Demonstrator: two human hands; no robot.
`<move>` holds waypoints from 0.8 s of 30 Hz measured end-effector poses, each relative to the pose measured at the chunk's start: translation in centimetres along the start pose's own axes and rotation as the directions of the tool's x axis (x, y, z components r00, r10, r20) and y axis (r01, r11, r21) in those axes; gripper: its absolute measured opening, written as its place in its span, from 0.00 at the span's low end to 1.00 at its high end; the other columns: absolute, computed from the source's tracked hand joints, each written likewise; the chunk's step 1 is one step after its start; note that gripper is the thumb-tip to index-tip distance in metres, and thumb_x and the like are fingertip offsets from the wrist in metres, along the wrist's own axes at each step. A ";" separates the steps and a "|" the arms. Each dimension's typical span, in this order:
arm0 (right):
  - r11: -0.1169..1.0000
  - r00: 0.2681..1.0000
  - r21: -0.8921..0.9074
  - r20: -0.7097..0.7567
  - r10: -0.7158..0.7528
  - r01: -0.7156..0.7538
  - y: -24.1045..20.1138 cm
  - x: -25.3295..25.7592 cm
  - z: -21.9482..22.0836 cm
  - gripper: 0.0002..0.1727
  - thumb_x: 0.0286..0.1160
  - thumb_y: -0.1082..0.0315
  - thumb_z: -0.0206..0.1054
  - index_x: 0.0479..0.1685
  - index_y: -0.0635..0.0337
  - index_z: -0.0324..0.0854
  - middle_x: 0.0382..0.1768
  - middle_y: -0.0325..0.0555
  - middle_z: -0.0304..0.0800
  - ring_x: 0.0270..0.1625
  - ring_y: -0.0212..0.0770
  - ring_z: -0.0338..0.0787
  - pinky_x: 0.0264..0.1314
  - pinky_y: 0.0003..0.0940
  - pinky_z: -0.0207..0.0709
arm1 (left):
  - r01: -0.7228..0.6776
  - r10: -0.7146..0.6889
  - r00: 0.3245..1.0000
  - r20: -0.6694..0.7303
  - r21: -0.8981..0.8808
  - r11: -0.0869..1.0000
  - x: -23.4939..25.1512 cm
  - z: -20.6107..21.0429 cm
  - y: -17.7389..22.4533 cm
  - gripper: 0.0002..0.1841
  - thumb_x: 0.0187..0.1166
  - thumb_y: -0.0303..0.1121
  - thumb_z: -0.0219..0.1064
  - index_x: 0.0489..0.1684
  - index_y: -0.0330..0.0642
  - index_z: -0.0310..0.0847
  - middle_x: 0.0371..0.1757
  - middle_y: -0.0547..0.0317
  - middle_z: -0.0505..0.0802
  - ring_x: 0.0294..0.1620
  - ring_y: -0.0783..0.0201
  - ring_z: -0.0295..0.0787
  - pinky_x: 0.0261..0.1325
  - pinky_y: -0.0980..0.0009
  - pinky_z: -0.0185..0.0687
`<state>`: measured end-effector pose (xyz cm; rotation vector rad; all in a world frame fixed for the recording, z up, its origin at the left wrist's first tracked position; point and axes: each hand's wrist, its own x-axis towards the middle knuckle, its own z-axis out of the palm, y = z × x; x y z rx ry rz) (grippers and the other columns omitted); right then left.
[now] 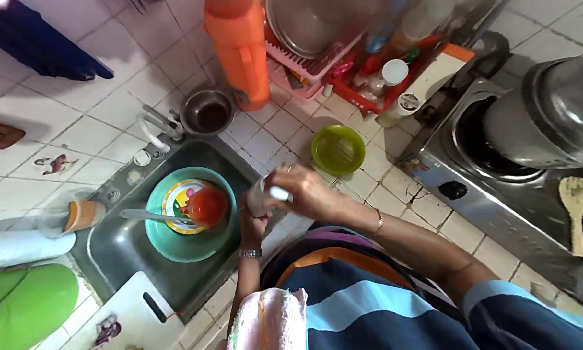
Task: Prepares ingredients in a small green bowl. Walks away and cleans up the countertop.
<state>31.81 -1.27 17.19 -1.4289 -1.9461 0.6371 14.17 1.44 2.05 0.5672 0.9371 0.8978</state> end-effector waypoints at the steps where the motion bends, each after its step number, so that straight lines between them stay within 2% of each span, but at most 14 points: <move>1: 0.973 0.982 -0.138 0.020 0.187 -0.183 0.7 0.4 -0.2 0.26 0.82 0.44 0.66 0.54 0.61 0.88 0.45 0.51 0.91 0.44 0.49 0.93 0.47 0.50 0.86 | 0.003 0.002 0.997 -0.079 0.056 0.998 0.1 0.5 0.1 0.25 0.95 0.48 0.32 0.51 0.44 0.74 0.27 0.62 0.88 0.19 0.71 0.83 0.22 0.74 0.83; 2: 0.904 0.915 -0.234 0.105 0.389 -0.358 1.2 1.0 -0.5 0.34 0.83 0.35 0.59 0.65 0.58 0.83 0.47 0.54 0.90 0.44 0.56 0.92 0.44 0.57 0.85 | 0.021 -0.007 0.989 -0.145 0.094 0.995 0.2 1.0 0.4 0.24 0.96 0.48 0.33 0.57 0.43 0.72 0.29 0.60 0.86 0.19 0.69 0.81 0.21 0.72 0.82; 3: 0.841 0.835 -0.280 0.182 0.520 -0.463 1.8 1.7 -0.4 0.40 0.81 0.30 0.54 0.68 0.58 0.81 0.44 0.58 0.91 0.46 0.61 0.92 0.46 0.62 0.83 | 0.041 -0.022 0.980 -0.196 0.094 0.995 0.4 1.6 0.7 0.25 0.95 0.50 0.35 0.64 0.45 0.73 0.34 0.58 0.87 0.20 0.67 0.82 0.21 0.72 0.82; 5: 0.802 0.758 -0.291 0.274 0.592 -0.521 2.1 2.1 0.1 0.40 0.80 0.29 0.56 0.67 0.60 0.79 0.43 0.60 0.90 0.49 0.63 0.92 0.49 0.64 0.81 | 0.030 -0.008 0.981 -0.195 0.110 0.993 0.5 2.0 0.9 0.27 0.92 0.51 0.35 0.73 0.48 0.72 0.41 0.56 0.89 0.25 0.66 0.84 0.24 0.71 0.82; 8: 0.907 0.847 -0.224 0.332 0.415 -0.357 2.0 1.4 0.0 0.30 0.80 0.49 0.69 0.77 0.52 0.76 0.62 0.59 0.85 0.55 0.59 0.90 0.54 0.61 0.83 | -0.025 0.049 0.986 -0.158 0.147 0.989 0.3 1.8 0.5 0.28 0.94 0.49 0.32 0.77 0.45 0.68 0.40 0.56 0.88 0.26 0.68 0.84 0.26 0.73 0.83; 9: 0.946 0.883 -0.192 0.350 0.314 -0.260 2.1 1.1 -0.1 0.30 0.77 0.57 0.73 0.80 0.47 0.75 0.71 0.58 0.80 0.64 0.59 0.87 0.62 0.62 0.80 | -0.031 0.053 0.987 -0.152 0.141 0.990 0.2 1.5 0.2 0.27 0.94 0.49 0.31 0.76 0.45 0.67 0.39 0.57 0.88 0.25 0.68 0.85 0.26 0.73 0.84; 11: 0.982 0.913 -0.076 0.360 0.191 -0.176 2.2 0.8 -0.1 0.32 0.73 0.59 0.77 0.81 0.41 0.78 0.86 0.58 0.66 0.85 0.62 0.70 0.82 0.70 0.60 | -0.016 0.037 0.986 -0.163 0.131 0.991 0.0 1.2 0.1 0.25 0.95 0.48 0.32 0.76 0.47 0.66 0.40 0.58 0.88 0.26 0.69 0.86 0.27 0.73 0.85; 12: 0.977 0.920 -0.056 0.331 0.211 -0.204 2.1 0.7 0.0 0.33 0.73 0.54 0.78 0.81 0.42 0.77 0.87 0.58 0.66 0.85 0.62 0.70 0.82 0.69 0.61 | -0.001 0.025 0.986 -0.167 0.142 0.990 0.0 1.2 0.2 0.25 0.95 0.49 0.32 0.77 0.48 0.66 0.43 0.57 0.88 0.29 0.68 0.86 0.28 0.73 0.85; 13: 0.959 0.914 -0.099 0.291 0.283 -0.265 2.0 0.6 0.2 0.36 0.74 0.47 0.75 0.83 0.45 0.75 0.82 0.60 0.72 0.79 0.61 0.77 0.77 0.65 0.70 | 0.002 0.026 0.986 -0.167 0.165 0.986 0.1 1.3 0.2 0.26 0.94 0.50 0.32 0.78 0.48 0.66 0.45 0.57 0.88 0.30 0.68 0.86 0.29 0.72 0.85; 14: 0.923 0.881 -0.181 0.280 0.381 -0.341 1.9 0.6 0.4 0.40 0.76 0.38 0.69 0.85 0.49 0.71 0.73 0.60 0.79 0.68 0.61 0.85 0.66 0.63 0.79 | -0.006 0.039 0.986 -0.163 0.195 0.981 0.1 1.4 0.3 0.28 0.94 0.50 0.33 0.81 0.46 0.65 0.47 0.54 0.89 0.31 0.66 0.86 0.30 0.71 0.85; 16: 0.854 0.798 -0.252 0.310 0.516 -0.454 1.9 1.0 0.6 0.44 0.78 0.31 0.62 0.83 0.55 0.69 0.59 0.62 0.87 0.55 0.63 0.90 0.55 0.63 0.82 | -0.012 0.046 0.985 -0.169 0.193 0.981 0.2 1.7 0.3 0.29 0.93 0.51 0.32 0.81 0.46 0.66 0.46 0.53 0.89 0.31 0.66 0.85 0.29 0.71 0.83; 19: 0.900 0.864 -0.225 0.268 0.427 -0.374 1.6 0.8 0.6 0.35 0.73 0.46 0.75 0.76 0.54 0.75 0.58 0.59 0.85 0.52 0.59 0.90 0.50 0.59 0.83 | -0.022 0.040 0.991 -0.131 0.139 0.990 0.1 1.8 0.4 0.29 0.93 0.51 0.33 0.80 0.47 0.67 0.48 0.55 0.89 0.33 0.67 0.87 0.32 0.71 0.86; 21: 0.961 0.951 -0.194 0.199 0.235 -0.197 1.6 0.0 0.5 0.35 0.64 0.56 0.82 0.75 0.51 0.78 0.61 0.59 0.83 0.59 0.59 0.87 0.57 0.58 0.81 | -0.014 0.023 0.992 -0.121 0.074 0.997 0.0 2.2 0.7 0.28 0.94 0.52 0.33 0.76 0.48 0.70 0.45 0.58 0.90 0.33 0.69 0.88 0.31 0.72 0.87; 24: 0.979 0.995 -0.199 0.082 0.058 -0.041 2.1 -1.6 1.0 0.35 0.59 0.61 0.83 0.73 0.49 0.80 0.66 0.61 0.83 0.65 0.61 0.85 0.61 0.58 0.80 | -0.013 0.014 0.999 -0.040 0.037 0.999 0.3 2.1 1.4 0.29 0.88 0.57 0.41 0.78 0.51 0.71 0.55 0.56 0.90 0.46 0.64 0.90 0.40 0.67 0.89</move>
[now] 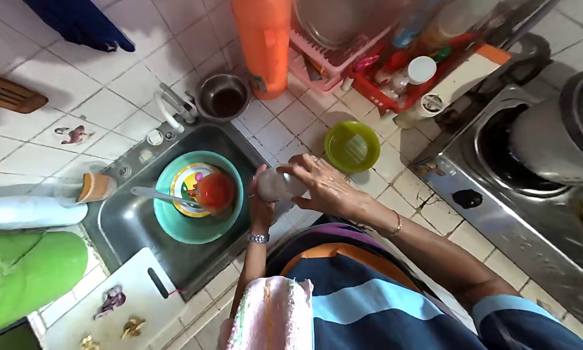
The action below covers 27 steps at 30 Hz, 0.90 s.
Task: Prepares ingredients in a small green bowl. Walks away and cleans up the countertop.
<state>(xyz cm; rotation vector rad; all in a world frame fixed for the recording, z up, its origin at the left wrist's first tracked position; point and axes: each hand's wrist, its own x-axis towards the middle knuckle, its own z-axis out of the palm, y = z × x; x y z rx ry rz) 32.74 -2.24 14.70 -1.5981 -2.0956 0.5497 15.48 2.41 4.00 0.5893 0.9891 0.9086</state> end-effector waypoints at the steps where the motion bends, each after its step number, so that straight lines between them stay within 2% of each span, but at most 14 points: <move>1: 1.000 0.999 -0.016 -0.049 -0.023 0.023 0.2 -0.5 0.4 0.34 0.58 0.61 0.82 0.73 0.49 0.81 0.66 0.62 0.83 0.65 0.62 0.85 0.60 0.58 0.80 | -0.013 0.013 1.000 0.024 0.020 1.000 0.3 -0.1 0.2 0.30 0.88 0.56 0.41 0.79 0.50 0.71 0.57 0.56 0.91 0.49 0.64 0.91 0.44 0.66 0.90; 4: 0.994 0.983 -0.075 -0.162 -0.090 0.078 0.4 -1.7 1.6 0.31 0.58 0.63 0.81 0.69 0.48 0.85 0.66 0.64 0.84 0.66 0.64 0.85 0.68 0.62 0.77 | -0.014 0.008 0.997 0.081 0.071 0.997 1.0 -0.2 0.4 0.28 0.92 0.50 0.33 0.77 0.51 0.74 0.57 0.60 0.91 0.50 0.69 0.90 0.46 0.72 0.88; 9: 0.972 0.963 -0.117 -0.151 -0.223 0.206 0.5 -1.9 1.1 0.30 0.56 0.67 0.80 0.66 0.44 0.86 0.67 0.62 0.85 0.71 0.66 0.83 0.75 0.67 0.72 | 0.104 -0.114 0.974 0.195 0.064 0.993 1.7 -1.1 0.7 0.29 0.90 0.53 0.36 0.71 0.51 0.80 0.57 0.58 0.93 0.50 0.65 0.92 0.44 0.69 0.90; 11: 0.976 0.964 -0.100 -0.165 -0.210 0.196 0.1 -2.3 -0.9 0.29 0.57 0.66 0.80 0.66 0.45 0.86 0.68 0.62 0.84 0.72 0.65 0.82 0.77 0.65 0.72 | 0.135 -0.132 0.980 0.148 -0.011 0.991 2.1 -1.8 0.8 0.28 0.91 0.53 0.37 0.64 0.49 0.82 0.46 0.58 0.94 0.37 0.66 0.91 0.35 0.70 0.89; 12: 0.983 0.970 -0.084 -0.166 -0.175 0.163 0.0 -2.5 -2.0 0.30 0.57 0.65 0.80 0.68 0.46 0.86 0.68 0.61 0.84 0.72 0.65 0.82 0.76 0.64 0.72 | 0.140 -0.138 0.989 0.055 -0.044 0.989 2.1 -2.0 0.9 0.27 0.91 0.54 0.38 0.57 0.48 0.81 0.37 0.57 0.92 0.28 0.66 0.89 0.27 0.71 0.86; 13: 0.992 0.982 -0.069 -0.151 -0.117 0.107 0.2 -2.6 -2.7 0.32 0.57 0.64 0.81 0.70 0.48 0.84 0.69 0.61 0.83 0.71 0.64 0.82 0.73 0.62 0.74 | 0.141 -0.143 0.989 -0.025 -0.071 0.987 2.1 -2.1 1.2 0.26 0.91 0.55 0.39 0.54 0.48 0.80 0.34 0.57 0.91 0.24 0.66 0.87 0.23 0.71 0.85; 15: 0.997 0.998 -0.055 -0.047 0.051 -0.053 1.4 -2.7 -2.0 0.38 0.58 0.63 0.83 0.76 0.51 0.79 0.70 0.63 0.82 0.70 0.66 0.83 0.69 0.63 0.76 | 0.149 -0.162 0.982 -0.093 -0.132 0.980 2.0 -2.6 1.8 0.27 0.91 0.58 0.39 0.63 0.51 0.76 0.43 0.55 0.91 0.34 0.61 0.90 0.33 0.65 0.89; 17: 0.974 0.965 -0.058 0.136 0.224 -0.219 3.9 -2.9 1.7 0.42 0.63 0.64 0.82 0.84 0.53 0.71 0.70 0.67 0.80 0.72 0.70 0.80 0.73 0.70 0.70 | 0.099 -0.120 0.986 -0.115 -0.174 0.980 2.1 -2.2 1.9 0.29 0.90 0.60 0.37 0.63 0.54 0.79 0.43 0.55 0.93 0.33 0.61 0.90 0.29 0.66 0.87; 18: 0.961 0.936 -0.067 0.214 0.278 -0.270 5.5 -3.1 4.0 0.43 0.66 0.64 0.81 0.86 0.55 0.68 0.71 0.69 0.79 0.75 0.72 0.77 0.77 0.73 0.64 | 0.060 -0.073 0.995 -0.064 -0.182 0.981 2.0 -2.0 2.1 0.30 0.90 0.59 0.36 0.67 0.55 0.80 0.48 0.56 0.94 0.38 0.62 0.92 0.33 0.66 0.89; 19: 0.952 0.916 -0.075 0.261 0.305 -0.295 6.9 -3.5 6.2 0.42 0.68 0.64 0.79 0.87 0.56 0.67 0.73 0.70 0.78 0.77 0.72 0.76 0.80 0.74 0.59 | 0.021 -0.017 1.000 0.020 -0.196 0.980 1.8 -1.9 2.4 0.30 0.90 0.57 0.36 0.73 0.54 0.78 0.56 0.57 0.93 0.50 0.61 0.92 0.46 0.63 0.90; 21: 0.950 0.911 -0.078 0.268 0.313 -0.304 8.9 -4.1 9.2 0.39 0.70 0.64 0.78 0.85 0.59 0.70 0.73 0.70 0.79 0.77 0.73 0.76 0.80 0.76 0.58 | -0.062 0.090 0.990 0.109 -0.237 0.969 1.2 -1.2 3.0 0.28 0.90 0.52 0.39 0.75 0.51 0.77 0.61 0.58 0.91 0.61 0.62 0.89 0.60 0.61 0.88; 23: 0.939 0.895 -0.093 0.284 0.345 -0.332 9.8 -4.4 10.5 0.37 0.71 0.64 0.77 0.83 0.59 0.72 0.75 0.69 0.78 0.78 0.73 0.74 0.80 0.76 0.58 | -0.129 0.148 0.985 0.094 -0.185 0.974 1.3 -0.8 3.4 0.28 0.91 0.52 0.37 0.75 0.51 0.77 0.61 0.60 0.92 0.59 0.65 0.90 0.57 0.65 0.89; 26: 0.917 0.860 -0.068 0.327 0.392 -0.392 9.5 -4.0 9.4 0.35 0.74 0.65 0.75 0.83 0.61 0.72 0.82 0.69 0.70 0.84 0.74 0.67 0.81 0.75 0.58 | -0.083 0.083 0.997 -0.008 -0.097 0.992 2.2 -0.9 3.3 0.27 0.91 0.54 0.39 0.76 0.56 0.77 0.60 0.58 0.91 0.52 0.62 0.91 0.45 0.65 0.90; 27: 0.917 0.879 -0.015 0.279 0.386 -0.398 8.8 -3.9 8.1 0.30 0.77 0.65 0.73 0.79 0.62 0.76 0.79 0.68 0.74 0.81 0.71 0.72 0.78 0.72 0.63 | -0.077 0.077 0.997 0.000 -0.106 0.991 2.2 -0.9 3.4 0.27 0.91 0.54 0.39 0.77 0.56 0.76 0.61 0.57 0.91 0.55 0.61 0.91 0.48 0.63 0.90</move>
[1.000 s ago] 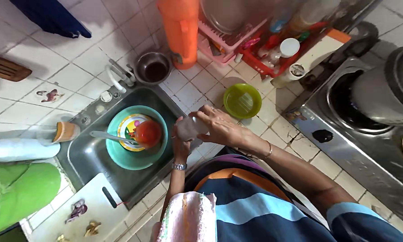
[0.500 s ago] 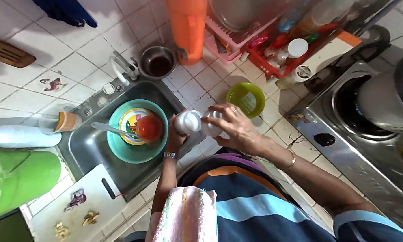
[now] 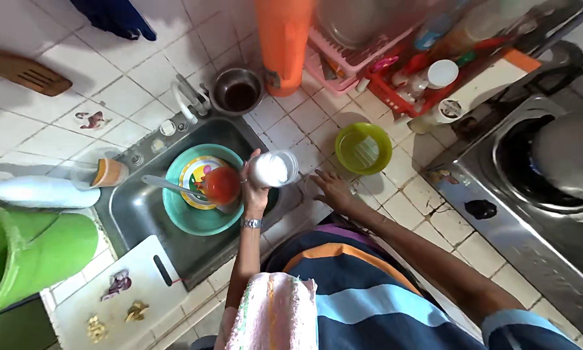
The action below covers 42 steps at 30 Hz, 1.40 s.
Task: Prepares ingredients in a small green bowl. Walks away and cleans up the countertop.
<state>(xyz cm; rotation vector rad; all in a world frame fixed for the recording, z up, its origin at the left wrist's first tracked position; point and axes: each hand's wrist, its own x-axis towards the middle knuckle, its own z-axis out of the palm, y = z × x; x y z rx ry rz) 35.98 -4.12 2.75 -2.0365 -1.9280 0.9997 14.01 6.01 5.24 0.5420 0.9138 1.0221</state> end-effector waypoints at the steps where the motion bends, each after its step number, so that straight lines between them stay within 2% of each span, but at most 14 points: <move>1: 0.998 0.994 0.058 -0.105 -0.032 0.038 -1.0 -0.9 -1.4 0.23 0.80 0.66 0.69 0.72 0.64 0.82 0.72 0.65 0.83 0.73 0.67 0.82 0.73 0.68 0.72 | -0.006 0.006 1.000 0.026 -0.008 1.000 -0.3 0.0 0.0 0.29 0.91 0.54 0.37 0.79 0.55 0.74 0.63 0.57 0.90 0.59 0.61 0.89 0.54 0.61 0.89; 4: 0.951 0.882 0.165 -0.441 -0.165 0.260 -4.4 -3.6 -5.6 0.13 0.81 0.74 0.61 0.54 0.63 0.91 0.44 0.52 0.92 0.41 0.46 0.92 0.46 0.45 0.87 | 0.002 -0.002 1.000 -0.006 0.017 1.000 -0.6 0.3 -0.4 0.29 0.91 0.53 0.36 0.79 0.54 0.74 0.60 0.57 0.91 0.54 0.62 0.91 0.50 0.65 0.90; 6: 0.899 0.822 0.168 -0.496 -0.278 0.405 -6.4 -4.1 -7.7 0.16 0.76 0.78 0.60 0.54 0.63 0.91 0.44 0.48 0.92 0.36 0.36 0.88 0.40 0.33 0.85 | 0.046 -0.044 0.998 -0.034 0.078 0.996 -0.1 0.4 -1.0 0.29 0.90 0.55 0.37 0.78 0.57 0.75 0.59 0.57 0.91 0.49 0.62 0.91 0.43 0.66 0.89; 8: 0.871 0.819 0.124 -0.424 -0.387 0.476 -7.4 -3.4 -8.5 0.17 0.75 0.79 0.59 0.56 0.62 0.90 0.52 0.48 0.93 0.40 0.37 0.91 0.44 0.35 0.87 | 0.056 -0.058 0.998 0.007 0.132 0.990 0.0 0.7 -1.7 0.30 0.91 0.56 0.34 0.80 0.57 0.73 0.62 0.56 0.90 0.51 0.61 0.91 0.44 0.65 0.89; 10: 0.902 0.870 0.044 -0.289 -0.400 0.429 -7.8 -2.2 -8.6 0.20 0.77 0.81 0.59 0.63 0.60 0.88 0.64 0.50 0.91 0.47 0.48 0.95 0.45 0.48 0.87 | 0.054 -0.059 0.998 0.028 0.153 0.987 -0.1 1.2 -2.5 0.30 0.91 0.54 0.32 0.80 0.55 0.72 0.61 0.56 0.90 0.51 0.62 0.90 0.44 0.65 0.88; 13: 0.969 0.968 -0.058 -0.053 -0.244 0.241 -8.8 -0.9 -9.5 0.26 0.76 0.83 0.61 0.74 0.59 0.81 0.72 0.54 0.84 0.52 0.60 0.93 0.48 0.62 0.84 | 0.076 -0.075 0.997 -0.012 0.169 0.983 -0.3 2.3 -3.2 0.29 0.92 0.54 0.33 0.77 0.56 0.76 0.55 0.57 0.91 0.43 0.64 0.89 0.38 0.68 0.86; 15: 0.992 0.983 -0.069 0.160 -0.091 0.103 -9.7 0.0 -10.7 0.27 0.76 0.83 0.62 0.76 0.57 0.79 0.71 0.55 0.83 0.57 0.62 0.90 0.55 0.65 0.81 | 0.125 -0.120 0.992 -0.048 0.141 0.982 -0.4 2.9 -3.3 0.28 0.92 0.55 0.37 0.76 0.57 0.76 0.58 0.54 0.90 0.47 0.60 0.90 0.41 0.66 0.87; 17: 0.998 0.953 -0.051 0.302 -0.014 0.030 -9.9 0.9 -11.7 0.21 0.82 0.80 0.59 0.71 0.59 0.82 0.58 0.56 0.88 0.46 0.55 0.91 0.49 0.56 0.84 | 0.124 -0.114 0.991 -0.071 0.159 0.980 -0.3 3.2 -3.5 0.28 0.92 0.55 0.38 0.77 0.57 0.76 0.59 0.54 0.90 0.47 0.60 0.89 0.42 0.65 0.86; 19: 0.998 0.930 0.067 0.368 -0.021 -0.004 -9.7 1.4 -12.4 0.12 0.88 0.76 0.54 0.54 0.68 0.83 0.35 0.56 0.86 0.25 0.46 0.87 0.33 0.43 0.84 | 0.110 -0.096 0.992 -0.082 0.195 0.975 -0.3 3.4 -3.6 0.27 0.92 0.54 0.38 0.77 0.56 0.75 0.56 0.56 0.89 0.41 0.63 0.88 0.37 0.69 0.84; 23: 0.895 0.937 0.429 0.347 -0.039 -0.122 -8.7 1.6 -12.0 0.14 0.89 0.76 0.52 0.40 0.71 0.83 0.19 0.51 0.80 0.10 0.37 0.77 0.16 0.30 0.78 | 0.101 -0.088 0.993 -0.082 0.163 0.982 -0.1 3.1 -4.4 0.26 0.93 0.52 0.39 0.75 0.55 0.76 0.45 0.57 0.91 0.30 0.67 0.86 0.30 0.72 0.83; 26: 0.730 0.916 0.612 0.400 0.046 -0.304 -8.8 1.2 -12.6 0.16 0.89 0.77 0.48 0.62 0.70 0.81 0.37 0.51 0.87 0.18 0.32 0.83 0.23 0.27 0.83 | 0.164 -0.155 0.983 -0.095 0.091 0.982 -0.3 3.2 -4.5 0.27 0.93 0.53 0.37 0.75 0.55 0.77 0.46 0.56 0.91 0.31 0.65 0.86 0.29 0.71 0.83; 28: 0.652 0.915 0.673 0.395 0.083 -0.349 -8.7 1.3 -12.6 0.19 0.89 0.77 0.45 0.66 0.68 0.80 0.41 0.51 0.90 0.22 0.34 0.87 0.26 0.28 0.85 | 0.187 -0.180 0.978 -0.107 0.056 0.981 -0.4 3.3 -4.6 0.27 0.93 0.54 0.38 0.74 0.55 0.77 0.45 0.54 0.91 0.29 0.64 0.86 0.27 0.71 0.82; 34: 0.590 0.909 0.707 0.399 0.121 -0.389 -8.6 2.0 -13.7 0.13 0.90 0.73 0.53 0.55 0.68 0.83 0.33 0.48 0.93 0.25 0.37 0.92 0.28 0.30 0.88 | 0.214 -0.218 0.973 -0.071 -0.060 0.975 -0.5 3.4 -5.1 0.27 0.92 0.56 0.37 0.63 0.51 0.78 0.33 0.55 0.89 0.21 0.65 0.85 0.22 0.71 0.83; 42: 0.671 0.953 0.683 0.275 0.129 -0.288 -9.1 2.1 -14.3 0.06 0.83 0.74 0.66 0.49 0.70 0.84 0.31 0.47 0.91 0.25 0.36 0.91 0.31 0.31 0.89 | 0.242 -0.246 0.968 -0.043 -0.086 0.967 -0.7 3.5 -5.5 0.30 0.92 0.59 0.35 0.64 0.52 0.79 0.34 0.55 0.90 0.21 0.65 0.85 0.20 0.72 0.82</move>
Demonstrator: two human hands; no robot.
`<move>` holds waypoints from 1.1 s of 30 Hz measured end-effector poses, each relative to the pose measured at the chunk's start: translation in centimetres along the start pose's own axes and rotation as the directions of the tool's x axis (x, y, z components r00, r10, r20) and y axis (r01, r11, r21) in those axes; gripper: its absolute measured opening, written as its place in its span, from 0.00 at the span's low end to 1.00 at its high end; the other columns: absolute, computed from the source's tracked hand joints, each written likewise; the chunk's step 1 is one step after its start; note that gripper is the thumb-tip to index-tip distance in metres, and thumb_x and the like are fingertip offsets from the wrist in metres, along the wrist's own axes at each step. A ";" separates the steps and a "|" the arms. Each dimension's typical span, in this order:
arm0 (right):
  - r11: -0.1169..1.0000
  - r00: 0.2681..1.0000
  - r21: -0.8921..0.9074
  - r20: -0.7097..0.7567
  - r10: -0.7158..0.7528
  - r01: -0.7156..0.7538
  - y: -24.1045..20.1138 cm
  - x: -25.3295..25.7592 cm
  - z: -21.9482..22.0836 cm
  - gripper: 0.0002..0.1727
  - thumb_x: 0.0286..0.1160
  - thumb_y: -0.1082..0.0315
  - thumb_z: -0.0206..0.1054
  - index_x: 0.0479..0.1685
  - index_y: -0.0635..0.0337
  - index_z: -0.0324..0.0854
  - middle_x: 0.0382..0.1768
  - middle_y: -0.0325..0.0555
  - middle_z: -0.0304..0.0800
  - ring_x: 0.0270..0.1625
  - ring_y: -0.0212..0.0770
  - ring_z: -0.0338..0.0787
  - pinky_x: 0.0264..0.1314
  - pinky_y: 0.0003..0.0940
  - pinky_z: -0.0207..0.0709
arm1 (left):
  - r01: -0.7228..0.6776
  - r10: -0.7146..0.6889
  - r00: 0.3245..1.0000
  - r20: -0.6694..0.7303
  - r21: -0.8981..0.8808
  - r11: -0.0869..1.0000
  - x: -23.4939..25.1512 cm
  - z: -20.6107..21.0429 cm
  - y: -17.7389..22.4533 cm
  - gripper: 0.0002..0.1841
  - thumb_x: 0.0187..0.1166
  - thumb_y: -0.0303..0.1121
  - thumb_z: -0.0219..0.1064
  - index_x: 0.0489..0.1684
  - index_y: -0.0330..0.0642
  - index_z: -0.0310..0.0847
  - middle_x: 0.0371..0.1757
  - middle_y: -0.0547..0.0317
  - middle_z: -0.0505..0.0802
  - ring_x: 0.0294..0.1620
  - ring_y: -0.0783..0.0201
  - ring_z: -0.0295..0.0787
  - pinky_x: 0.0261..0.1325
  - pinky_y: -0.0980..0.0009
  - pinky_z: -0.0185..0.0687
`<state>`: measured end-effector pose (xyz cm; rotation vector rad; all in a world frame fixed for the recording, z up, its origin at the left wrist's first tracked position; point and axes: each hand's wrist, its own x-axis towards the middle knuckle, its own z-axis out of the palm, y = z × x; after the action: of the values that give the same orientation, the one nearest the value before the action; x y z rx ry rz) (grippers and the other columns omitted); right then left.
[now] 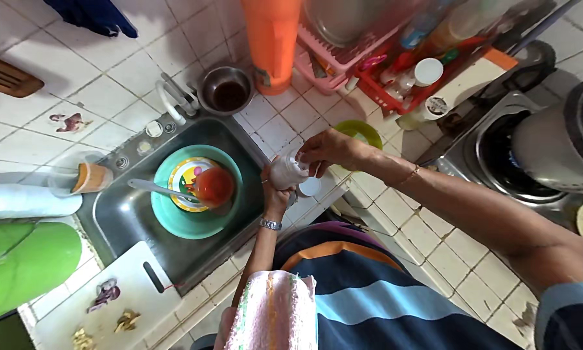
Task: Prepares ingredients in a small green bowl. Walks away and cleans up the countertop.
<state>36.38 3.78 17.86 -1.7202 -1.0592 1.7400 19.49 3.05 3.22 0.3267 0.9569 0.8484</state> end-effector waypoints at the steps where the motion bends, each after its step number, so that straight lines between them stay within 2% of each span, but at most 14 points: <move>1: 1.000 1.000 -0.022 -0.015 -0.019 0.019 0.0 0.0 0.0 0.06 0.82 0.74 0.66 0.47 0.70 0.85 0.30 0.47 0.91 0.24 0.36 0.91 0.30 0.31 0.89 | -0.002 0.002 1.000 0.002 0.006 1.000 0.1 0.0 -0.1 0.29 0.92 0.59 0.35 0.62 0.51 0.79 0.34 0.55 0.89 0.21 0.65 0.85 0.21 0.72 0.82; 9: 0.961 0.984 -0.227 -0.043 -0.173 0.159 0.8 0.4 -0.4 0.10 0.84 0.69 0.68 0.38 0.67 0.89 0.24 0.44 0.91 0.19 0.33 0.87 0.23 0.27 0.84 | 0.035 -0.035 0.999 0.006 0.026 0.999 0.1 1.1 -0.3 0.29 0.92 0.59 0.34 0.66 0.54 0.77 0.35 0.55 0.89 0.21 0.65 0.83 0.21 0.72 0.81; 12: 0.954 0.982 -0.244 -0.026 -0.188 0.176 0.9 0.2 -0.6 0.11 0.85 0.69 0.65 0.40 0.67 0.89 0.26 0.44 0.92 0.20 0.31 0.87 0.25 0.26 0.84 | 0.047 -0.047 0.999 0.014 0.044 0.998 0.1 1.6 -0.3 0.30 0.92 0.60 0.33 0.66 0.55 0.79 0.34 0.56 0.89 0.20 0.66 0.83 0.21 0.73 0.81; 14: 0.969 0.983 -0.177 -0.030 -0.180 0.172 1.0 0.0 -0.9 0.09 0.85 0.71 0.65 0.41 0.68 0.89 0.25 0.42 0.91 0.20 0.30 0.87 0.24 0.25 0.83 | 0.058 -0.059 0.998 0.010 0.037 0.998 0.2 1.8 -0.5 0.30 0.92 0.60 0.34 0.65 0.55 0.79 0.34 0.55 0.90 0.21 0.65 0.84 0.20 0.72 0.81; 16: 0.987 0.987 0.013 -0.018 -0.161 0.161 1.3 -0.3 -1.8 0.09 0.86 0.72 0.63 0.41 0.66 0.87 0.25 0.39 0.90 0.19 0.28 0.85 0.23 0.23 0.81 | 0.071 -0.071 0.997 -0.004 0.011 0.997 0.1 1.8 -0.6 0.30 0.91 0.60 0.35 0.65 0.54 0.79 0.37 0.55 0.90 0.23 0.64 0.85 0.21 0.72 0.82; 18: 0.973 0.984 0.148 -0.021 -0.175 0.176 2.2 -0.9 -4.0 0.10 0.87 0.72 0.60 0.39 0.62 0.86 0.26 0.35 0.90 0.20 0.25 0.84 0.23 0.21 0.80 | 0.075 -0.075 0.997 -0.010 -0.013 0.997 -0.1 1.5 -0.5 0.29 0.91 0.60 0.36 0.68 0.55 0.78 0.44 0.54 0.90 0.31 0.62 0.88 0.27 0.69 0.85; 19: 0.971 0.982 0.151 -0.054 -0.181 0.187 2.6 -1.3 -5.4 0.10 0.87 0.72 0.59 0.37 0.60 0.85 0.26 0.34 0.89 0.20 0.25 0.83 0.23 0.21 0.79 | 0.073 -0.073 0.997 -0.012 -0.024 0.997 -0.2 1.2 -0.4 0.29 0.91 0.59 0.36 0.70 0.55 0.77 0.48 0.53 0.90 0.36 0.60 0.89 0.32 0.67 0.86; 20: 0.971 0.974 0.110 -0.109 -0.198 0.210 3.1 -1.8 -6.7 0.10 0.86 0.72 0.60 0.35 0.60 0.85 0.25 0.34 0.88 0.19 0.25 0.82 0.23 0.21 0.79 | 0.061 -0.062 0.998 -0.015 -0.024 0.998 -0.3 0.9 -0.2 0.29 0.91 0.58 0.35 0.70 0.54 0.76 0.48 0.53 0.90 0.37 0.60 0.89 0.33 0.67 0.87; 22: 0.974 0.944 -0.104 -0.246 -0.222 0.202 4.2 -2.4 -9.0 0.06 0.82 0.73 0.66 0.37 0.63 0.85 0.24 0.37 0.88 0.21 0.28 0.84 0.26 0.24 0.82 | 0.032 -0.033 0.998 -0.054 -0.021 0.999 -0.3 0.3 0.0 0.30 0.91 0.59 0.33 0.64 0.50 0.75 0.41 0.53 0.90 0.28 0.61 0.88 0.25 0.69 0.85; 24: 0.939 0.926 -0.337 -0.328 -0.185 0.069 5.4 -2.3 -10.6 0.07 0.82 0.74 0.67 0.47 0.70 0.86 0.34 0.50 0.91 0.30 0.38 0.92 0.39 0.35 0.90 | 0.025 -0.028 0.996 -0.080 -0.043 0.999 -0.3 -0.2 0.2 0.32 0.91 0.61 0.31 0.61 0.46 0.73 0.37 0.51 0.89 0.24 0.61 0.85 0.23 0.69 0.83; 26: 0.866 0.897 -0.499 -0.397 -0.197 -0.031 6.6 -2.0 -11.4 0.09 0.80 0.78 0.64 0.50 0.72 0.87 0.41 0.60 0.92 0.37 0.51 0.94 0.49 0.50 0.88 | 0.033 -0.040 0.993 -0.112 -0.066 0.997 -0.3 -0.3 0.4 0.32 0.91 0.61 0.31 0.59 0.44 0.72 0.36 0.50 0.88 0.22 0.61 0.85 0.21 0.69 0.83; 27: 0.845 0.878 -0.532 -0.425 -0.219 -0.047 7.1 -1.9 -11.8 0.09 0.80 0.78 0.64 0.48 0.72 0.88 0.41 0.62 0.92 0.38 0.54 0.93 0.50 0.54 0.87 | 0.037 -0.046 0.992 -0.120 -0.075 0.996 -0.4 -0.3 0.3 0.32 0.91 0.61 0.31 0.59 0.44 0.72 0.36 0.49 0.88 0.22 0.60 0.85 0.21 0.68 0.83; 29: 0.854 0.851 -0.517 -0.472 -0.229 -0.057 7.9 -1.8 -12.2 0.08 0.82 0.73 0.66 0.46 0.71 0.88 0.39 0.61 0.92 0.37 0.53 0.94 0.49 0.55 0.89 | 0.044 -0.055 0.991 -0.119 -0.094 0.995 -0.5 -0.5 0.2 0.32 0.90 0.62 0.32 0.59 0.44 0.72 0.37 0.48 0.89 0.23 0.60 0.86 0.22 0.68 0.84; 33: 0.903 0.811 -0.426 -0.546 -0.211 -0.052 8.8 -1.4 -12.7 0.10 0.84 0.71 0.66 0.47 0.72 0.87 0.39 0.60 0.90 0.34 0.49 0.91 0.45 0.49 0.88 | 0.064 -0.073 0.993 -0.094 -0.090 0.994 -0.6 -0.5 -0.3 0.31 0.91 0.60 0.32 0.59 0.44 0.72 0.38 0.49 0.89 0.23 0.60 0.86 0.22 0.69 0.83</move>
<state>50.61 -0.07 12.89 -2.2267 -1.2391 0.8361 19.11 2.35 3.09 0.1786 1.0126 0.8463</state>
